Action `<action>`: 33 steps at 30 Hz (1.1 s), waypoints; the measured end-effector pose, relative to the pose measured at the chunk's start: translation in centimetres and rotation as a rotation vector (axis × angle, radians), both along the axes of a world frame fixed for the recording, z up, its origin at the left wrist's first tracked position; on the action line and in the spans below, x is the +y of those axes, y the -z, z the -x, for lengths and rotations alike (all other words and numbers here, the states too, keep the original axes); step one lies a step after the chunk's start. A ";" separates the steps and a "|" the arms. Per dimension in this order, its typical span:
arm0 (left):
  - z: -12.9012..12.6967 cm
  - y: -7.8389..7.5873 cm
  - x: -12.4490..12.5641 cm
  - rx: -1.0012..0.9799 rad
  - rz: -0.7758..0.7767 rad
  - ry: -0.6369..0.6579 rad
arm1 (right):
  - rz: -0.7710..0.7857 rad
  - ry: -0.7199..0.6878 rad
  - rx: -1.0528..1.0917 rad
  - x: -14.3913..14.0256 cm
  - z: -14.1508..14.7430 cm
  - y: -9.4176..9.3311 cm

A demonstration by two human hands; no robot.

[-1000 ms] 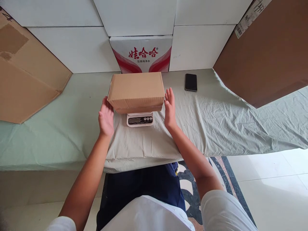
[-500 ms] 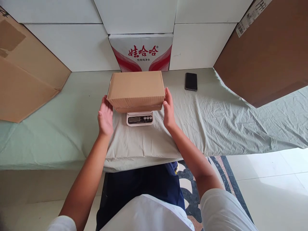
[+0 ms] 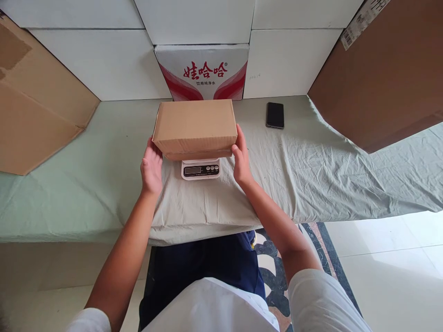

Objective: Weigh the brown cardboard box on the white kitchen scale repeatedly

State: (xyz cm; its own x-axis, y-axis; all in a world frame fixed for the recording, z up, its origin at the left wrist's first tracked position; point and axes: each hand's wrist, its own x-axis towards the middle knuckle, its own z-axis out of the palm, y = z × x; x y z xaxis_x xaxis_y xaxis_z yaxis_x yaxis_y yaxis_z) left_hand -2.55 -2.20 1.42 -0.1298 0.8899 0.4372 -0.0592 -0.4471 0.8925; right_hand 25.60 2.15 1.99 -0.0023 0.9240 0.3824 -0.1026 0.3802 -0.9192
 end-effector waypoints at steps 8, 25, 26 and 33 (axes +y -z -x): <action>-0.6 0.0 -0.3 0.008 0.064 -0.006 | 0.010 0.009 0.013 -0.1 0.5 -0.6; -0.7 0.4 -0.1 0.026 0.109 -0.017 | 0.013 0.007 0.006 -0.3 0.7 -0.6; -0.7 0.4 -0.1 0.026 0.106 -0.014 | 0.013 0.012 -0.002 -0.3 0.7 -0.6; -1.0 0.0 -0.4 0.024 0.105 -0.004 | -0.022 -0.009 -0.006 -0.3 1.0 -0.8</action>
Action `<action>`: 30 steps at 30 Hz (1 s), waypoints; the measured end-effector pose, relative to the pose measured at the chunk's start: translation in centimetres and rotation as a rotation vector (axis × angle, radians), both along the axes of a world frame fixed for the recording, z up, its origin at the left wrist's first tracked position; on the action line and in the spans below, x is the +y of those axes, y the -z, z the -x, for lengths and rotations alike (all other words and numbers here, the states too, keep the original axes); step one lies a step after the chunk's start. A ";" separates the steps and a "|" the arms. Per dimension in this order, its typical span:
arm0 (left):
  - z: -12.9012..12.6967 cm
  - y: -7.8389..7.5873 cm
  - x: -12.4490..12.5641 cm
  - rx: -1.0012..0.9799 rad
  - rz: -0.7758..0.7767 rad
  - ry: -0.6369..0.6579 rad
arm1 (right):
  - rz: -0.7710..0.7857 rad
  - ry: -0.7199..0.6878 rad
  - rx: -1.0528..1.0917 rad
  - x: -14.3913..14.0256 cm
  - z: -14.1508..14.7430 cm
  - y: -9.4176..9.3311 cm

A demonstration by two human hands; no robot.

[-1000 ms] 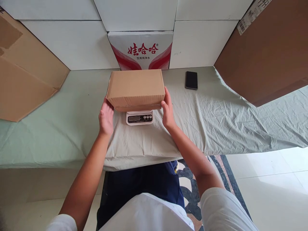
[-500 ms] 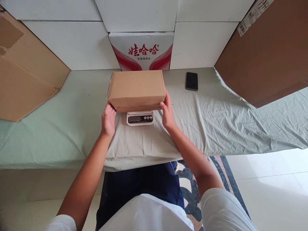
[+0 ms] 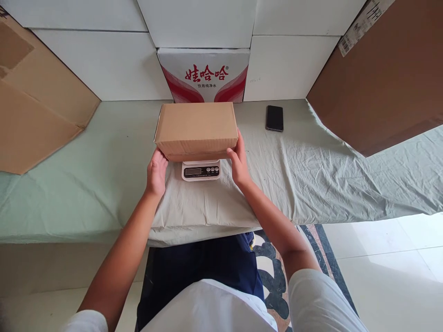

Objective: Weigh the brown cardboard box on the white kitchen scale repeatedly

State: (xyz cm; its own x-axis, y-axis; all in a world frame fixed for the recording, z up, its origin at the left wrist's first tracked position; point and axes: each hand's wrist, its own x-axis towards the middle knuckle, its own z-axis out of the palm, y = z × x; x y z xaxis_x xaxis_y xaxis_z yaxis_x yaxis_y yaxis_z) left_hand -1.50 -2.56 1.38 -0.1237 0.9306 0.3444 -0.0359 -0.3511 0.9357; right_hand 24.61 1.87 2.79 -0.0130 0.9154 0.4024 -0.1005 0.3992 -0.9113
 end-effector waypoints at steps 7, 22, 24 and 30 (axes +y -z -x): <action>0.4 -1.2 0.4 -0.052 0.020 0.058 | -0.007 -0.012 -0.022 -0.3 0.3 -1.4; 1.5 -3.8 15.3 -0.163 0.029 0.010 | -0.087 0.097 0.039 14.3 3.6 -1.8; 0.7 -2.0 16.4 -0.197 0.073 -0.002 | -0.051 0.128 0.039 15.6 3.7 -0.3; -0.2 1.6 16.8 -0.272 0.195 -0.075 | 0.032 0.179 0.001 16.4 3.1 2.8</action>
State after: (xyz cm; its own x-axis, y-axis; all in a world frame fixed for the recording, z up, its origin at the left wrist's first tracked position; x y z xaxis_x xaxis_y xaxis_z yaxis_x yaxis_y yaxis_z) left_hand -1.28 14.27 -0.18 -0.2568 0.9607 0.1057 -0.2740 -0.1773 0.9452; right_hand 21.56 18.31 -0.06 0.1523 0.9153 0.3728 -0.0315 0.3815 -0.9238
